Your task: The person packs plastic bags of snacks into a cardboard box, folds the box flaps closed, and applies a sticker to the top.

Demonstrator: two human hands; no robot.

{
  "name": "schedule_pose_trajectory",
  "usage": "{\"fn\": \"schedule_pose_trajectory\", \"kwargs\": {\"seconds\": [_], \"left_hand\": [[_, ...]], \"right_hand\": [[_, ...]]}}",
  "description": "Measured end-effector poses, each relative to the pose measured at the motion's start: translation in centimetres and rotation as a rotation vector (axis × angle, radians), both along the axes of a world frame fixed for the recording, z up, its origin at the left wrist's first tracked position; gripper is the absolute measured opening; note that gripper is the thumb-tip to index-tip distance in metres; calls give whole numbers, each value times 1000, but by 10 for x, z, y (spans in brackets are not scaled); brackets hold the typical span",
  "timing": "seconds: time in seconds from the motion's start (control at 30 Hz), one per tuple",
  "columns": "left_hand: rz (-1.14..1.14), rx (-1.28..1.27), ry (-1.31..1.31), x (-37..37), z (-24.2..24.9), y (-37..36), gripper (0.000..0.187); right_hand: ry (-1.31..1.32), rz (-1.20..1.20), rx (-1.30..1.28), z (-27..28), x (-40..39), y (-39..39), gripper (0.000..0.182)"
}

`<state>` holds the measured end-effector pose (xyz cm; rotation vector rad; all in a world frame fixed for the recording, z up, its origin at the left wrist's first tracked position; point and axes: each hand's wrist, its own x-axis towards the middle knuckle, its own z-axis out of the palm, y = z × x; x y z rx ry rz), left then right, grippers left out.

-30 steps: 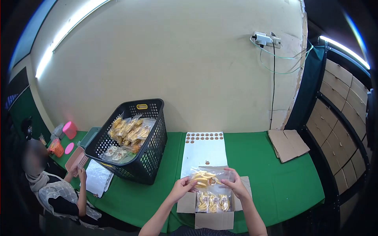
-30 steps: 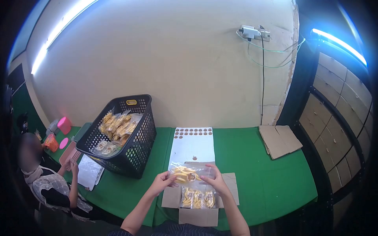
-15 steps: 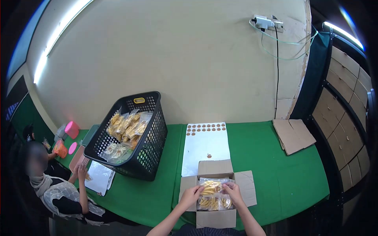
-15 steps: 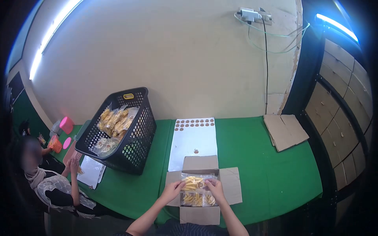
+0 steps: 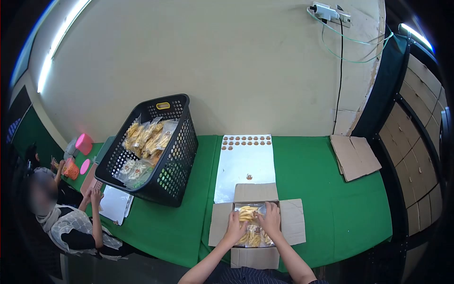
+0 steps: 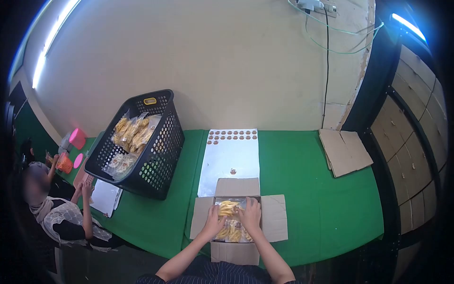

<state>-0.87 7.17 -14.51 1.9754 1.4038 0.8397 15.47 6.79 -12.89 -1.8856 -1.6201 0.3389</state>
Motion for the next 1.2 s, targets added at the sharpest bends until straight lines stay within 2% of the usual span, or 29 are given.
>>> {"fn": "schedule_pose_trajectory", "kwargs": {"seconds": [0.1, 0.23, 0.33, 0.5, 0.8, 1.0, 1.2], "left_hand": [[23, 71, 166, 9, 8, -9, 56], [-108, 75, 352, 16, 19, -15, 56], [-166, 47, 391, 19, 5, -15, 55], [-121, 62, 486, 20, -31, -17, 57], [-138, 26, 410, 20, -34, -14, 58], [-54, 249, 375, 19, -26, -23, 58], [-38, 252, 230, 18, -19, -24, 55]], "right_hand": [[-106, -71, 89, 7, -6, -1, 52], [-113, -54, 123, 4, -15, -16, 46], [-158, 101, 19, -19, -21, -30, 47], [-186, 118, -95, -52, -22, -33, 51], [-216, 124, -122, -57, -22, -33, 52], [-193, 105, -7, -42, -24, -37, 50], [-118, 95, 88, -38, -22, -38, 51]]}}
